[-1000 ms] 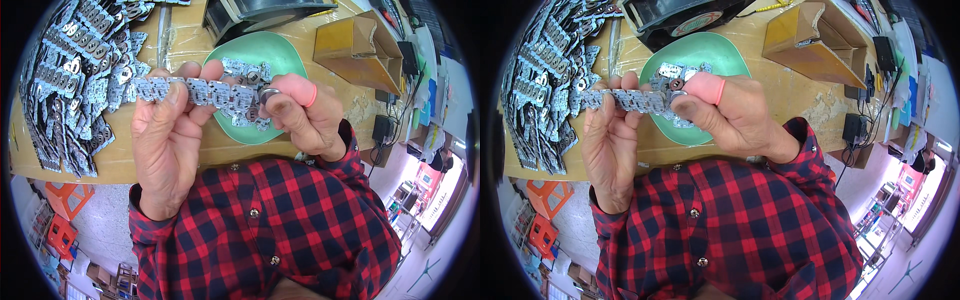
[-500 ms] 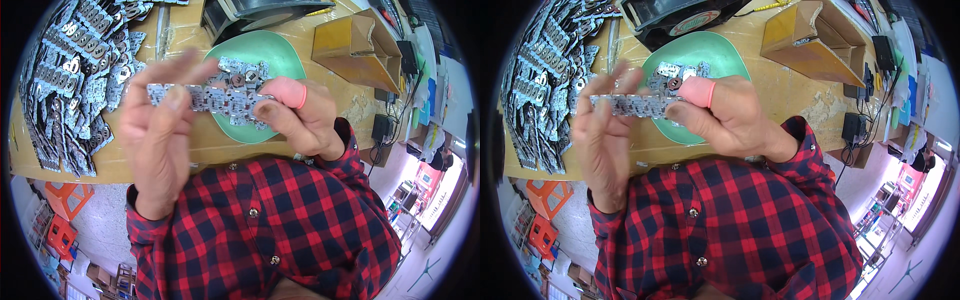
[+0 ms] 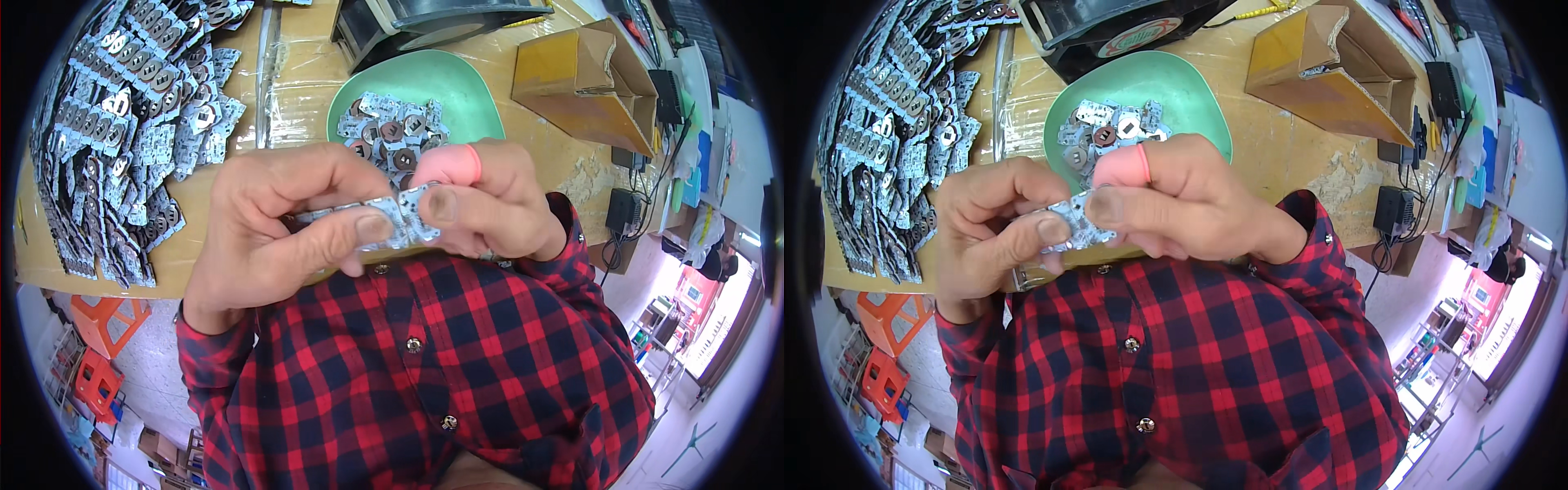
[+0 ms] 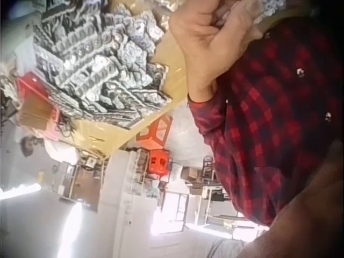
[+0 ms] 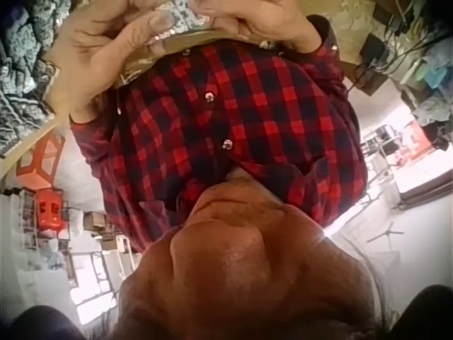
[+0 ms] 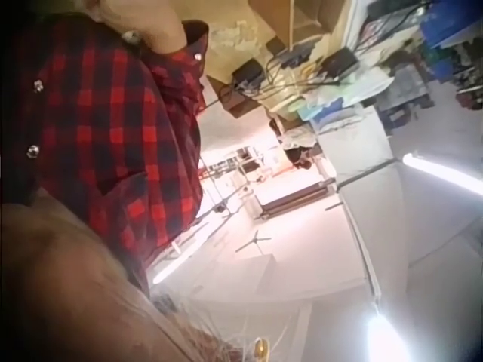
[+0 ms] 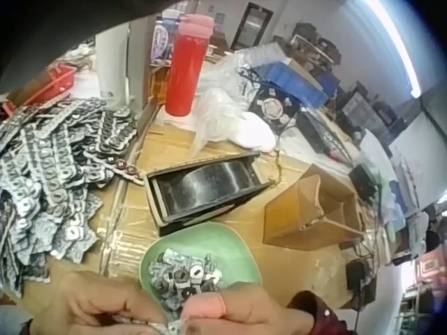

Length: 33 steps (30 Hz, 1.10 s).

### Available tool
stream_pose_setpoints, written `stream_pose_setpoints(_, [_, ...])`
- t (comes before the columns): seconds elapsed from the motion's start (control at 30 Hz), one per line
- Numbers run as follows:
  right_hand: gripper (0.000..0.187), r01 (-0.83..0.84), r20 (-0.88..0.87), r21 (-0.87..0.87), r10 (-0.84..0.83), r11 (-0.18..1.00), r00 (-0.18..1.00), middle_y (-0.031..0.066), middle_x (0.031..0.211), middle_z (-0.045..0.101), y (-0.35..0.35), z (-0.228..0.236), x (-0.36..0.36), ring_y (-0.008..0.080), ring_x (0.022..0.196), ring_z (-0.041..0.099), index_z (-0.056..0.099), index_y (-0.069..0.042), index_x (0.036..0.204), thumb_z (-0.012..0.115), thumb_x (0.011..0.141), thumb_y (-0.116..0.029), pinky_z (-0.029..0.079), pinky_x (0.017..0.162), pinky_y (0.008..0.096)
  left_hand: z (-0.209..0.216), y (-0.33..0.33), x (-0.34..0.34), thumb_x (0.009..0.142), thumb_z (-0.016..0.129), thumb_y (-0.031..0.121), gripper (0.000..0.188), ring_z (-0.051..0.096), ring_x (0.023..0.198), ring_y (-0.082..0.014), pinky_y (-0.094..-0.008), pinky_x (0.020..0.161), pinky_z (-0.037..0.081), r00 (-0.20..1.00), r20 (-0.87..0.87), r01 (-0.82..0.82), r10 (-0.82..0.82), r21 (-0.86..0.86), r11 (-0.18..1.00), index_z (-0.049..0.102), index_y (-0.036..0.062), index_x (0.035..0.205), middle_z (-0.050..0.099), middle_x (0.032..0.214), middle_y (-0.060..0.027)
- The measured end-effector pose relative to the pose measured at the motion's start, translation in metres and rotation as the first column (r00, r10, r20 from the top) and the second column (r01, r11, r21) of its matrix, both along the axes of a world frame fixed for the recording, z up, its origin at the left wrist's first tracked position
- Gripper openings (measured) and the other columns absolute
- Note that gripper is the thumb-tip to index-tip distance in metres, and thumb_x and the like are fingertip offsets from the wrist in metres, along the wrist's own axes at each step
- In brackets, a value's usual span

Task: Manually picking small circular components from a green bowl and placing them onto a perforated metal strip.

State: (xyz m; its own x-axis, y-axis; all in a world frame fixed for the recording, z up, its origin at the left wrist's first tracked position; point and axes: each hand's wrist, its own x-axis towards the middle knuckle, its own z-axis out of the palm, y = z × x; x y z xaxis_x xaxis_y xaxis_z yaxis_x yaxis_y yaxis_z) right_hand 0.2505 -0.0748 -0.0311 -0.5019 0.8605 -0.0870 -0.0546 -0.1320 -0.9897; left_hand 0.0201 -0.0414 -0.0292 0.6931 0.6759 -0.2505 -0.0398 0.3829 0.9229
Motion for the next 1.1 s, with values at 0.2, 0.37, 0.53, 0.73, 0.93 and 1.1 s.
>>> stream_pose_setpoints(0.2, [0.026,0.057,-0.198,-0.456,-0.163,0.888,0.967,0.0006,0.053,0.047,0.002,-0.002,0.001,0.0055,0.038,0.035,0.058,0.002,0.085,0.051,0.099,-0.019,0.029,0.038,0.0216,-0.012,-0.012,0.017,0.086,0.065,0.001,0.012,0.063,0.061,-0.0106,-0.0200,0.052,0.046,0.951,-0.005,-0.302,0.308,0.185,0.935,0.066,-0.0040,0.097,0.068,0.083,-0.0069])
stream_pose_setpoints(0.37, [0.022,0.221,0.020,-0.129,-0.220,0.967,0.975,-0.0008,0.054,0.047,0.000,-0.009,-0.001,0.0036,0.042,0.038,0.059,0.001,0.085,0.052,0.098,-0.015,0.028,0.039,0.0209,-0.018,-0.003,0.016,0.074,0.069,-0.007,0.027,0.063,0.069,-0.0213,-0.0270,0.054,0.046,0.959,0.010,-0.181,0.282,0.788,0.588,0.067,-0.0033,0.101,0.065,0.081,-0.0122])
stream_pose_setpoints(0.53, [0.020,0.187,0.210,0.095,-0.203,0.978,0.956,-0.0034,0.055,0.048,0.001,-0.009,-0.001,0.0010,0.045,0.038,0.059,0.001,0.086,0.051,0.098,-0.013,0.028,0.042,0.0192,-0.026,-0.009,0.021,0.070,0.068,-0.011,0.034,0.064,0.067,-0.0240,-0.0310,0.055,0.050,0.917,0.029,-0.205,0.399,0.890,0.407,0.067,-0.0014,0.103,0.064,0.081,-0.0127])
stream_pose_setpoints(0.73, [0.019,0.163,0.201,0.096,-0.179,0.982,0.963,-0.0036,0.056,0.048,0.000,-0.010,-0.001,0.0007,0.046,0.039,0.059,0.001,0.088,0.051,0.099,-0.013,0.028,0.043,0.0188,-0.029,-0.016,0.024,0.069,0.067,-0.012,0.036,0.065,0.067,-0.0242,-0.0312,0.055,0.050,0.883,0.021,-0.204,0.468,0.916,0.344,0.067,-0.0015,0.103,0.064,0.081,-0.0129])
stream_pose_setpoints(0.93, [0.020,0.175,0.193,0.117,-0.195,0.978,0.962,-0.0036,0.058,0.049,0.001,-0.012,-0.001,0.0006,0.047,0.039,0.059,0.000,0.085,0.051,0.099,-0.013,0.029,0.043,0.0190,-0.031,-0.015,0.025,0.069,0.067,-0.011,0.034,0.065,0.067,-0.0249,-0.0314,0.056,0.050,0.881,0.023,-0.202,0.472,0.921,0.333,0.067,-0.0025,0.102,0.064,0.082,-0.0140])
stream_pose_setpoints(1.1, [0.021,0.170,0.179,0.087,-0.184,0.982,0.967,-0.0037,0.058,0.048,0.001,-0.011,0.000,0.0008,0.046,0.039,0.060,0.000,0.084,0.052,0.099,-0.013,0.029,0.042,0.0192,-0.025,-0.016,0.027,0.070,0.068,-0.011,0.028,0.065,0.067,-0.0265,-0.0318,0.055,0.050,0.856,0.015,-0.259,0.516,0.878,0.404,0.066,-0.0036,0.097,0.064,0.080,-0.0146])
